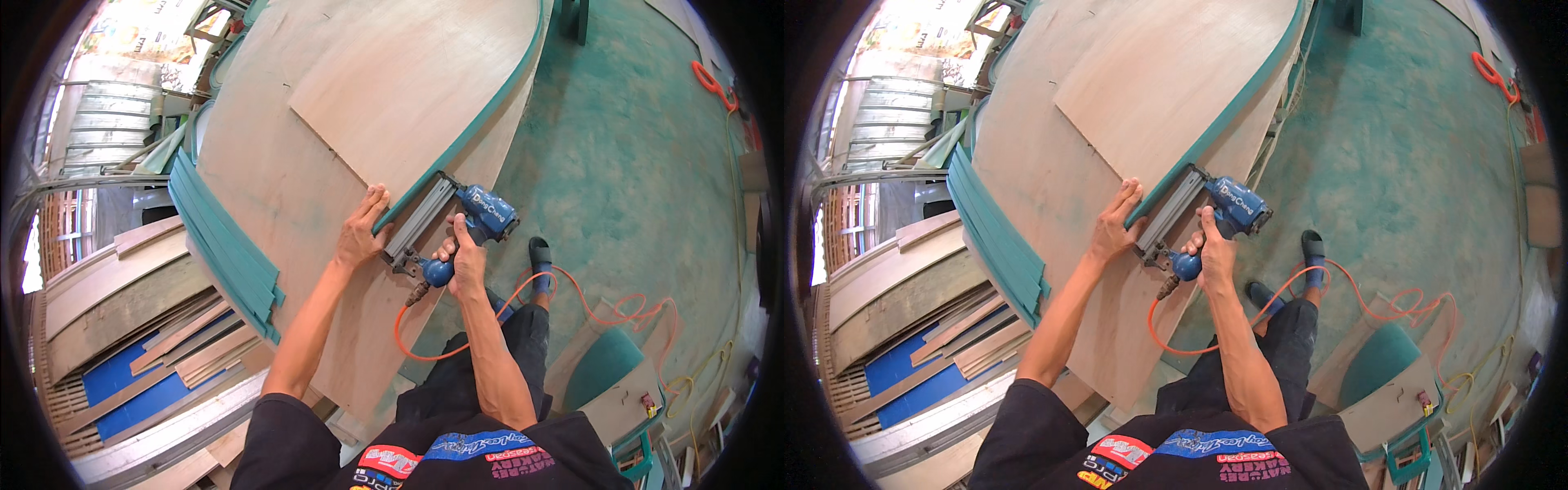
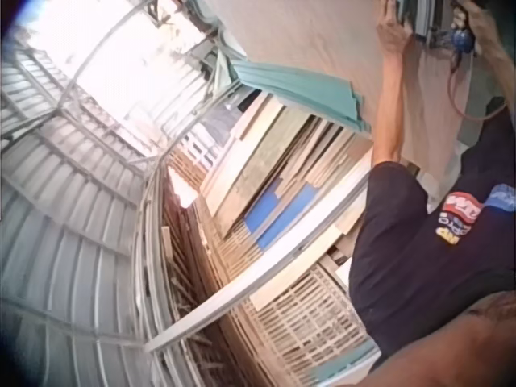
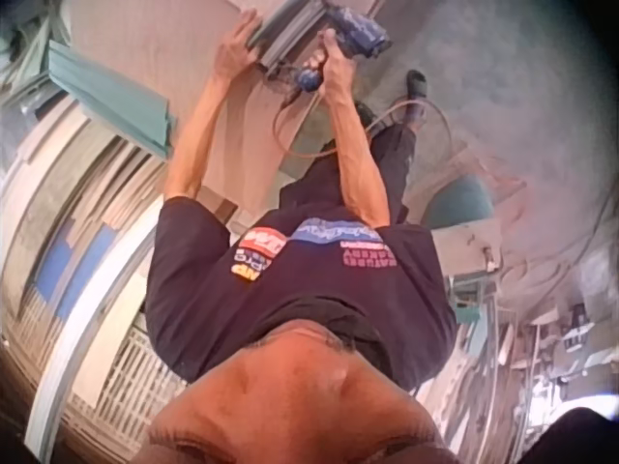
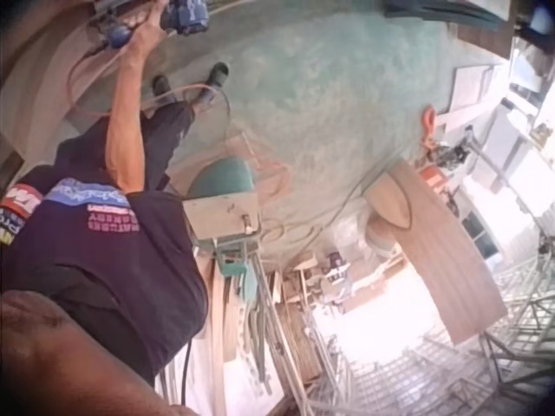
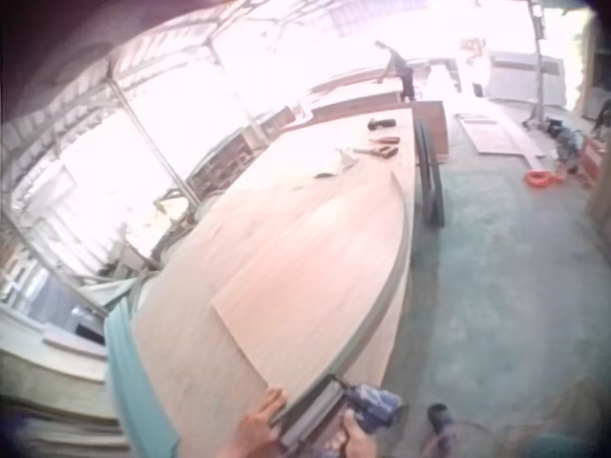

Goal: The person uses a pneumatic nail gun to secure thin green trim pieces to the edges of a curved plywood panel, wipes the surface with a cloth, and aligns another trim piece.

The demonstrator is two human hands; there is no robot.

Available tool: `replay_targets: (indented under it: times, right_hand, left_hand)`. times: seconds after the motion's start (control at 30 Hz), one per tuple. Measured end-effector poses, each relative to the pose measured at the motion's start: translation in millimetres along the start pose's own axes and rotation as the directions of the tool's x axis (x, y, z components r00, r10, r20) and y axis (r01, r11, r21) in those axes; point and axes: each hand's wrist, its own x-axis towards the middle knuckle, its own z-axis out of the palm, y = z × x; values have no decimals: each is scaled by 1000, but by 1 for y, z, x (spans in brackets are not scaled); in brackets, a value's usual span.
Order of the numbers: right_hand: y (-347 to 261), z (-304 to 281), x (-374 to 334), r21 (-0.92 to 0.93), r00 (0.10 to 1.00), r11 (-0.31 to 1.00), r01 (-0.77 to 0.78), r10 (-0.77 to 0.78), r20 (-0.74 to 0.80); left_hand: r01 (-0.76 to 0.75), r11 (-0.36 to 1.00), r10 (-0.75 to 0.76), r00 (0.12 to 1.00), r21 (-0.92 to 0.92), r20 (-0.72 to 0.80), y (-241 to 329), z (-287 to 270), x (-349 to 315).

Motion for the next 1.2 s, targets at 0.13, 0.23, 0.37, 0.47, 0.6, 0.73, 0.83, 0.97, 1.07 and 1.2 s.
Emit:
replay_targets:
  times: [0.13,0.23,0.37,0.47,0.6,0.73,0.83,0.97,1.07,1.2]
  right_hand:
    - [-1,0,-3,-21,999,999,-33,33,-5]
    - [2,-7,5,-7,999,999,-34,34,14]
    - [1,-8,7,10,998,997,-70,70,2]
    - [5,-9,8,34,996,996,-87,87,2]
    - [4,-11,11,23,995,995,-98,98,1]
    - [2,-4,6,8,996,996,-86,86,-16]
    - [0,-4,5,22,996,996,-83,83,-26]
    - [3,-4,7,39,996,995,-89,90,-22]
    - [4,-5,8,20,997,997,-76,76,-25]
    - [4,-4,8,13,995,996,-90,90,-46]
  left_hand:
    - [65,996,-65,998,62,-2,14,1,12]
    - [98,982,-104,994,159,31,15,5,19]
    - [66,970,-101,985,234,143,8,1,18]
    - [84,982,-106,986,167,125,9,9,20]
    - [108,991,-116,989,84,89,9,13,27]
    - [119,992,-121,992,47,45,10,12,28]
    - [130,987,-133,991,97,26,19,9,32]
    - [143,979,-147,989,147,13,18,9,32]
    - [160,975,-161,987,151,-8,19,10,31]
    - [152,975,-152,988,160,-18,17,12,30]
